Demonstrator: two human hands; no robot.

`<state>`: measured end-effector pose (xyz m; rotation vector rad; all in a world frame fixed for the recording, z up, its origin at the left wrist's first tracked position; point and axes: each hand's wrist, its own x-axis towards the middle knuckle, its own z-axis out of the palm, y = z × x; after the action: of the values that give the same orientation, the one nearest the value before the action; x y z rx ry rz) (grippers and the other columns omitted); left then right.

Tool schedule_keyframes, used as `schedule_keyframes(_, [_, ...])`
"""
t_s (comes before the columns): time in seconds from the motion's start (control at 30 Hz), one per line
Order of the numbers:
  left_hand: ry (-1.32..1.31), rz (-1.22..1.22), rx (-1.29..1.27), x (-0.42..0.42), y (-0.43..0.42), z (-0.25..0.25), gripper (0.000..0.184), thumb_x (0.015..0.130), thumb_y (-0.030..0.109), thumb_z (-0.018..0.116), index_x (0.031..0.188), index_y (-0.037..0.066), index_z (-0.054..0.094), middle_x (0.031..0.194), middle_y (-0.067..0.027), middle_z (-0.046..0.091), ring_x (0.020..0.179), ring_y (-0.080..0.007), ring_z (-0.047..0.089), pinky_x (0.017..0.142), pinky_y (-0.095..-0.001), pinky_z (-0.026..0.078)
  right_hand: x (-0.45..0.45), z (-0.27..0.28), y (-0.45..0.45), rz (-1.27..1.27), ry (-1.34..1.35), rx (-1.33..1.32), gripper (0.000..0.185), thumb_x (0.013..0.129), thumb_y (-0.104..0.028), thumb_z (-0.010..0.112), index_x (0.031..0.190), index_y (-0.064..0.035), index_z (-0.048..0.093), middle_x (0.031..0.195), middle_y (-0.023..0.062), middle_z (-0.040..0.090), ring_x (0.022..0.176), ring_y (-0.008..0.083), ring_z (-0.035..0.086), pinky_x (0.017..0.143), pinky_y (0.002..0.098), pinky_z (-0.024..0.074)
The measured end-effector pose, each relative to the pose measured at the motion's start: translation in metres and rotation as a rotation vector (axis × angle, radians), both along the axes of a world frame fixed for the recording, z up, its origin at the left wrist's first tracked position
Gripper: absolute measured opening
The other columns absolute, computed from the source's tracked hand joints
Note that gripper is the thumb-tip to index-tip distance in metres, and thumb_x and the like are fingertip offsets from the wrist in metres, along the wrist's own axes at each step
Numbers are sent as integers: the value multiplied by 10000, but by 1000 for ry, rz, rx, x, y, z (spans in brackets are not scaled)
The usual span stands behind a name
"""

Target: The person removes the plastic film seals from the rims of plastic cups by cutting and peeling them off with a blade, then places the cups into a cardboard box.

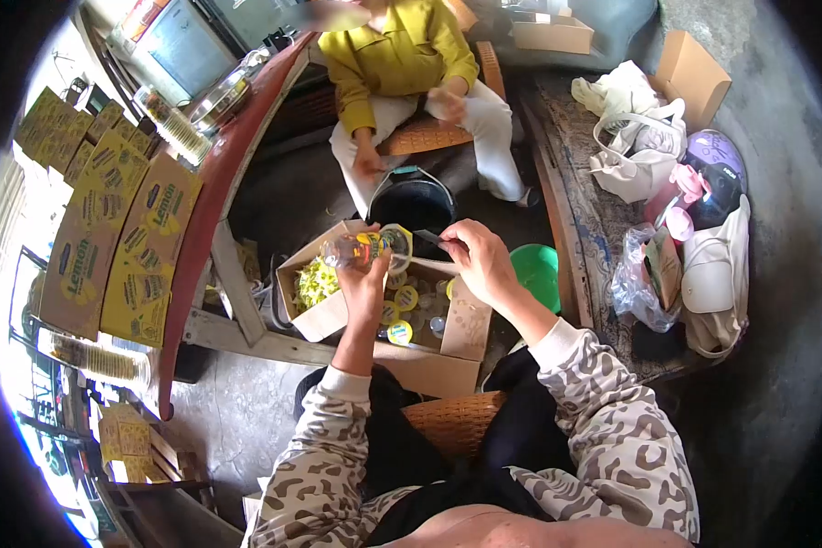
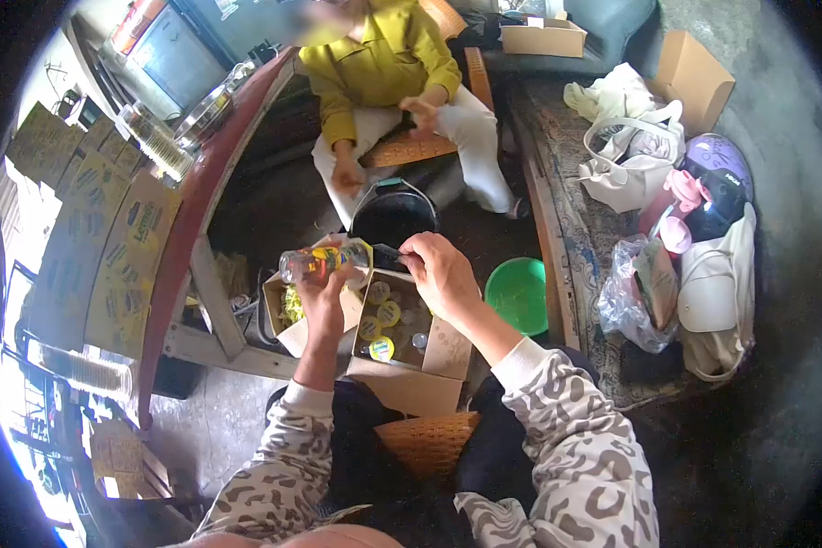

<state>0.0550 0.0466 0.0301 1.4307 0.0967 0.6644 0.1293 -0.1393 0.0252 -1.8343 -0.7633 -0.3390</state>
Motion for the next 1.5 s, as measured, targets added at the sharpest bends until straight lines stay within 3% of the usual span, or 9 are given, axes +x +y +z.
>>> schedule_keyframes(0.17, [-7, 209, 5, -34, -8, -9, 287, 872, 29, 684, 1135, 20, 571, 1021, -46, 621, 915, -112, 592, 831, -266, 480, -20, 5, 11, 70, 2, 54, 122, 824, -9, 682, 920, -44, 616, 864, 101, 620, 775, 294, 647, 664, 379, 530])
schedule_keyframes(0.47, [-24, 287, 73, -25, -13, -10, 310, 861, 15, 693, 1142, 7, 561, 1002, -51, 608, 846, -96, 570, 764, -245, 479, -36, -1, 22, 17, -177, 13, 184, 722, 21, 737, 860, -62, 648, 799, 76, 580, 706, 265, 631, 607, 367, 527])
schedule_keyframes(0.5, [8, 269, 85, -27, -14, -8, 273, 886, 36, 678, 1125, 16, 549, 1037, -41, 614, 918, -113, 574, 838, -262, 464, -37, 0, 22, 19, -177, 11, 184, 722, 21, 737, 860, -62, 648, 799, 76, 580, 706, 265, 631, 607, 367, 527])
schedule_keyframes(0.93, [12, 323, 133, -26, -5, -20, 269, 909, 16, 633, 1152, 36, 520, 1018, -22, 587, 866, -89, 544, 759, -244, 450, -41, -5, 24, 21, -331, -101, 235, 677, 10, 775, 875, -51, 663, 791, 51, 549, 737, 220, 598, 625, 340, 521])
schedule_keyframes(1.0, [17, 264, -56, -28, -10, -14, 259, 908, 30, 628, 1140, 36, 512, 1023, -29, 577, 898, -105, 541, 805, -263, 451, -42, -6, 24, 19, -333, -109, 239, 675, 10, 776, 876, -51, 663, 794, 49, 548, 742, 218, 598, 629, 338, 520])
schedule_keyframes(1.2, [85, 278, -62, -31, -19, -3, 262, 904, 54, 617, 1136, 35, 495, 1045, -50, 559, 961, -136, 529, 883, -294, 438, -43, -7, 24, 24, -365, -122, 259, 677, -2, 778, 901, -54, 660, 812, 49, 544, 753, 220, 594, 642, 339, 518])
schedule_keyframes(1.5, [110, 224, -46, -31, -23, -7, 255, 903, 59, 607, 1131, 27, 500, 1046, -55, 562, 959, -139, 525, 871, -299, 436, -42, -8, 24, 25, -296, -98, 245, 691, 2, 762, 904, -45, 650, 816, 71, 542, 753, 247, 603, 653, 365, 517])
